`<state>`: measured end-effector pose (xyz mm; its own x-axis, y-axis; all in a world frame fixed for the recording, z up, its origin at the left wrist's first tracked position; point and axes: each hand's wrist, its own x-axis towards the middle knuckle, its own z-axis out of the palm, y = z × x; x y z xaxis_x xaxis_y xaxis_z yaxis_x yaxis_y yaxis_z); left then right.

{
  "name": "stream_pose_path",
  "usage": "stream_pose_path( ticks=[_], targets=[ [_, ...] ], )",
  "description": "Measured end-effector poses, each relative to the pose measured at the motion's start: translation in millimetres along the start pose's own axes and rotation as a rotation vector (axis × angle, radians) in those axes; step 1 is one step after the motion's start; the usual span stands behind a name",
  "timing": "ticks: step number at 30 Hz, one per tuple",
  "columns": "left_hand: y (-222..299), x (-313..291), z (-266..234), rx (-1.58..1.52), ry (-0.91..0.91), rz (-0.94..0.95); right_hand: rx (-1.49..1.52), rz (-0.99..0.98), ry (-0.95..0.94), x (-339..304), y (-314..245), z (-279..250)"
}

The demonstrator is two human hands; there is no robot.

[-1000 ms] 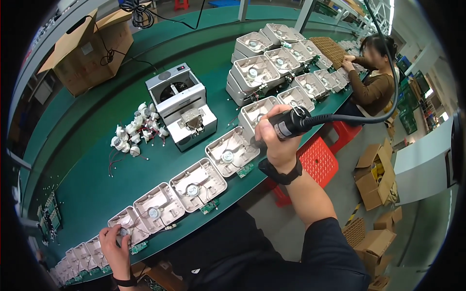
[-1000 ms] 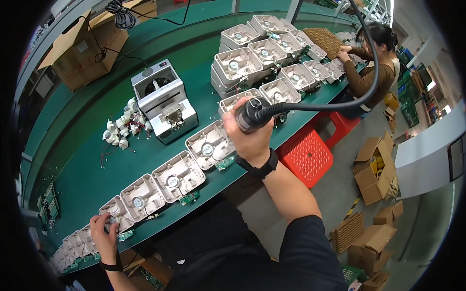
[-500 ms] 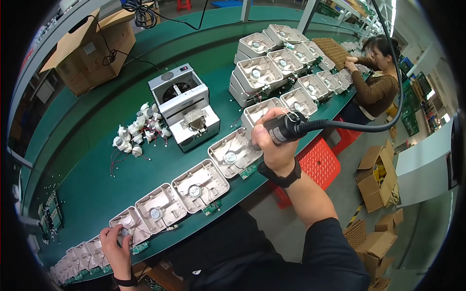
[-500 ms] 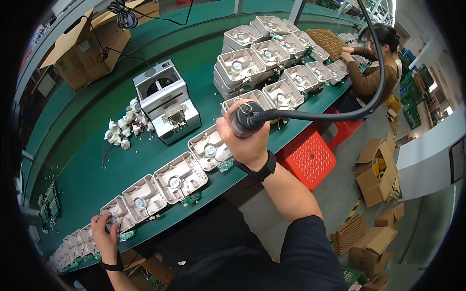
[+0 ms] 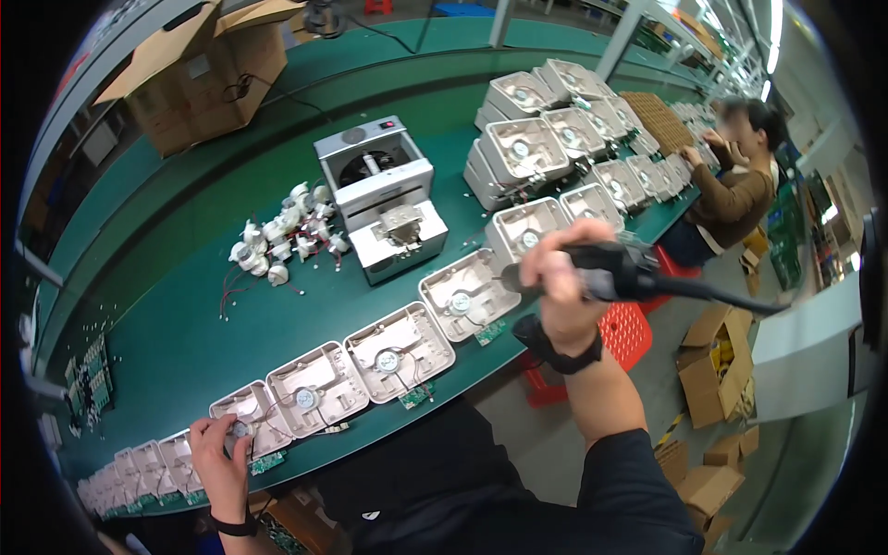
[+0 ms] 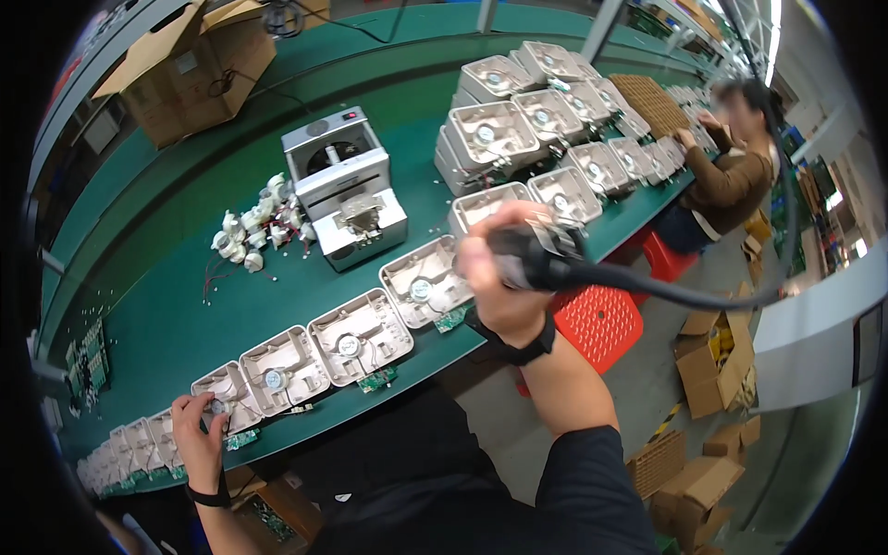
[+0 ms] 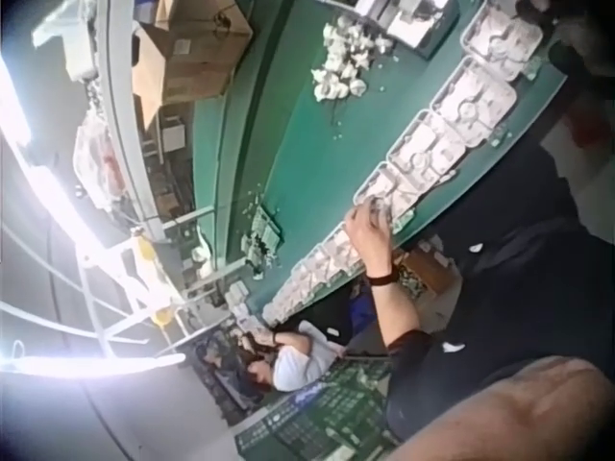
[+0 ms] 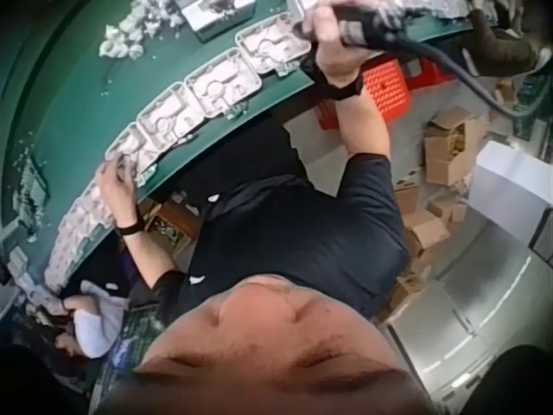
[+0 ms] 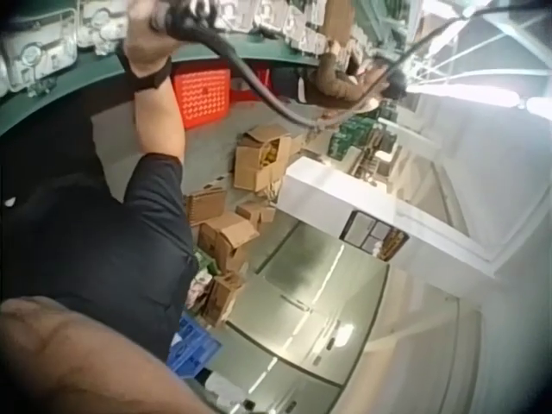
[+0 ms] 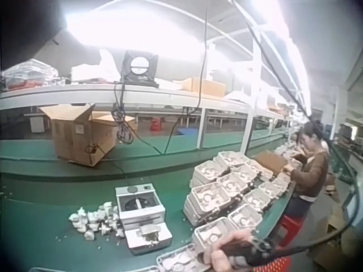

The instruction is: Assembling electronic components into metal housings using an electric screwdriver on a production line.

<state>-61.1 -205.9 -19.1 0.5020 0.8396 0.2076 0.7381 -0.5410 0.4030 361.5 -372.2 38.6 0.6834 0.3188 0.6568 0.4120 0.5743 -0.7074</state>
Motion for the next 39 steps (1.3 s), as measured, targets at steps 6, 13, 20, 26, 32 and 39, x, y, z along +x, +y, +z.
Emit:
stream_pose_path(
  ticks=[6,13,20,26,32,39],
  targets=[
    [-1.1,2.9,1.7,-0.051,0.007,0.043,0.234,0.063,-0.099,46.1,-15.9,64.8],
    [4.4,1.1,-1.1,-0.026,0.058,0.086,-0.049,0.149,-0.284,73.7,26.7,109.9],
    [-9.5,0.0,0.7,-0.032,0.05,0.061,0.199,0.327,-0.332,32.1,-10.0,105.7],
    [-10.9,5.2,2.6,-0.07,0.039,0.088,0.323,0.43,-0.511,-33.4,-43.2,108.4],
    [-13.7,2.6,3.0,-0.083,0.041,0.085,0.207,0.481,-0.651,-59.2,-27.7,114.7],
    [-16.6,2.5,4.0,-0.071,0.052,0.115,0.156,0.449,-0.674,-65.0,-17.9,116.3]
  ],
)
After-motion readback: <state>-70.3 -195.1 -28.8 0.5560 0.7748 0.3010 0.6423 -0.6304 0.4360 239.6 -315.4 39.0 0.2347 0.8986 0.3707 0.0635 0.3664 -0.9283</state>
